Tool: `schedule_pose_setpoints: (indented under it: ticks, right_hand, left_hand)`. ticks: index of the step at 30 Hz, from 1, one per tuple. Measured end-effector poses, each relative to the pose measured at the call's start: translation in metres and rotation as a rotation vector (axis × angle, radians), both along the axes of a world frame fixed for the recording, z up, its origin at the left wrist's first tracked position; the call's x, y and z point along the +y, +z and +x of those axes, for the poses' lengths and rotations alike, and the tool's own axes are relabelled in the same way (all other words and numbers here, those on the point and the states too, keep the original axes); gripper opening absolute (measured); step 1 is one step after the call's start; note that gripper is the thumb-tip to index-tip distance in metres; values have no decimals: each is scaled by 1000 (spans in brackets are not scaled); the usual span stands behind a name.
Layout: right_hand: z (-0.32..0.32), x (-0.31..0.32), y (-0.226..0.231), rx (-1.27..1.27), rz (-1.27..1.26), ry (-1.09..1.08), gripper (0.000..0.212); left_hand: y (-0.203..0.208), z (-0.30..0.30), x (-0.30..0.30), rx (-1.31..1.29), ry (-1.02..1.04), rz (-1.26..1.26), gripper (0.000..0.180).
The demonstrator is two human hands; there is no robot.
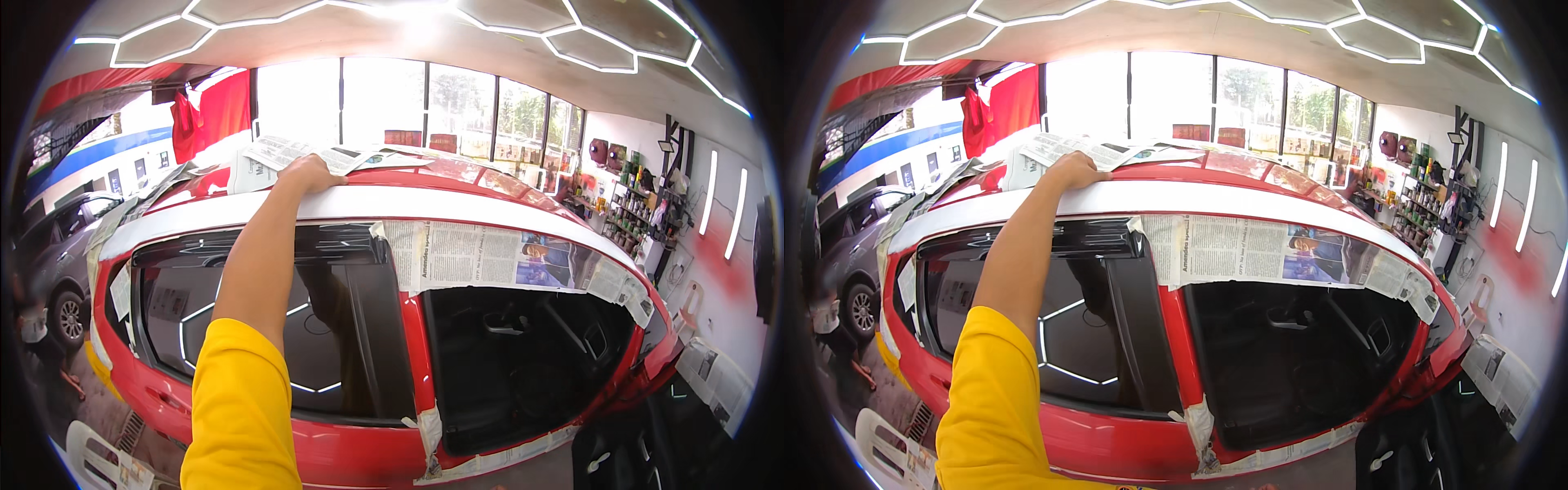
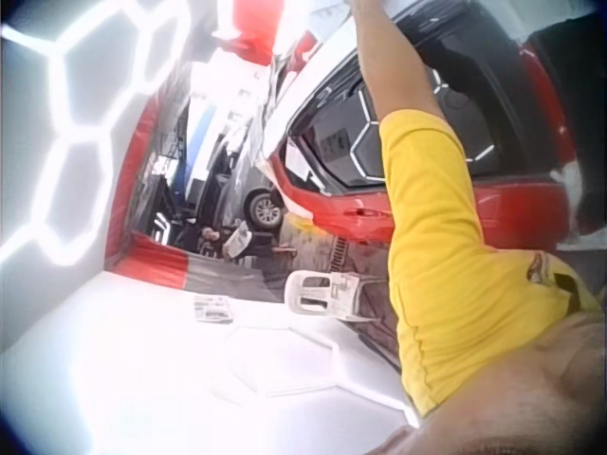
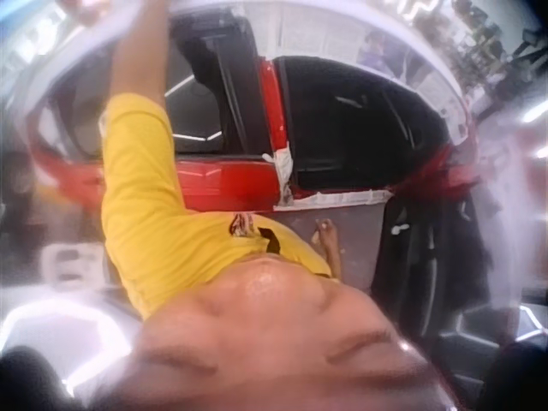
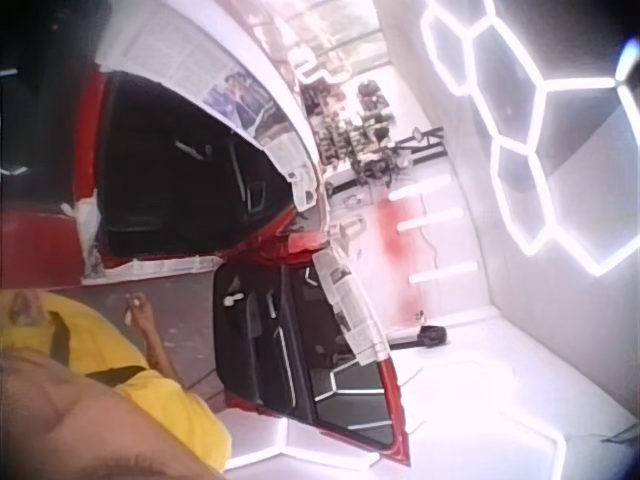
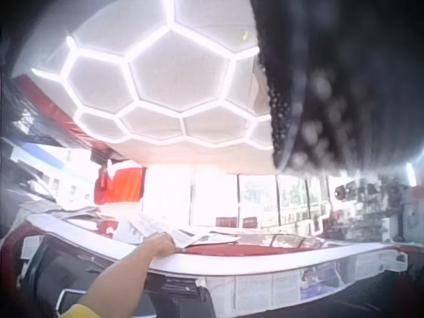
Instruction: The person applies sheets of newspaper to the exterior of a red car using masking tape. They cover the rear window, the roof, and the side door panels, smoothing the paper and securing it with tape to protect the surfaces.
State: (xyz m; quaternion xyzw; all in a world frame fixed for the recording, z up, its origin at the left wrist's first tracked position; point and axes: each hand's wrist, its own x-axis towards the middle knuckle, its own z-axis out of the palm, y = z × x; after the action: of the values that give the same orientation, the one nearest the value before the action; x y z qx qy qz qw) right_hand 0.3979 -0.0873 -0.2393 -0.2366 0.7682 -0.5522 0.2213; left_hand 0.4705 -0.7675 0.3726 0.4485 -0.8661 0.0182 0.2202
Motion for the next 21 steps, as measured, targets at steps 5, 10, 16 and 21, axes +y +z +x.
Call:
schedule_pose_setpoints:
  ticks: [5,10,16,21]
  right_hand:
    - [14,-26,-28,-4,48,-40,35]
    - [30,-41,5,-188,-91,-132,34]
    - [-2,-81,80,-78,-202,-103,25]
    - [-89,-130,206,344,-287,-103,62]
  left_hand:
    - [24,1,-20,35,-20,-109,44]
    - [83,35,-21,874,-81,-694,30]
    - [173,131,94,999,-184,-1291,53]
    - [150,168,255,901,-860,-1091,90]
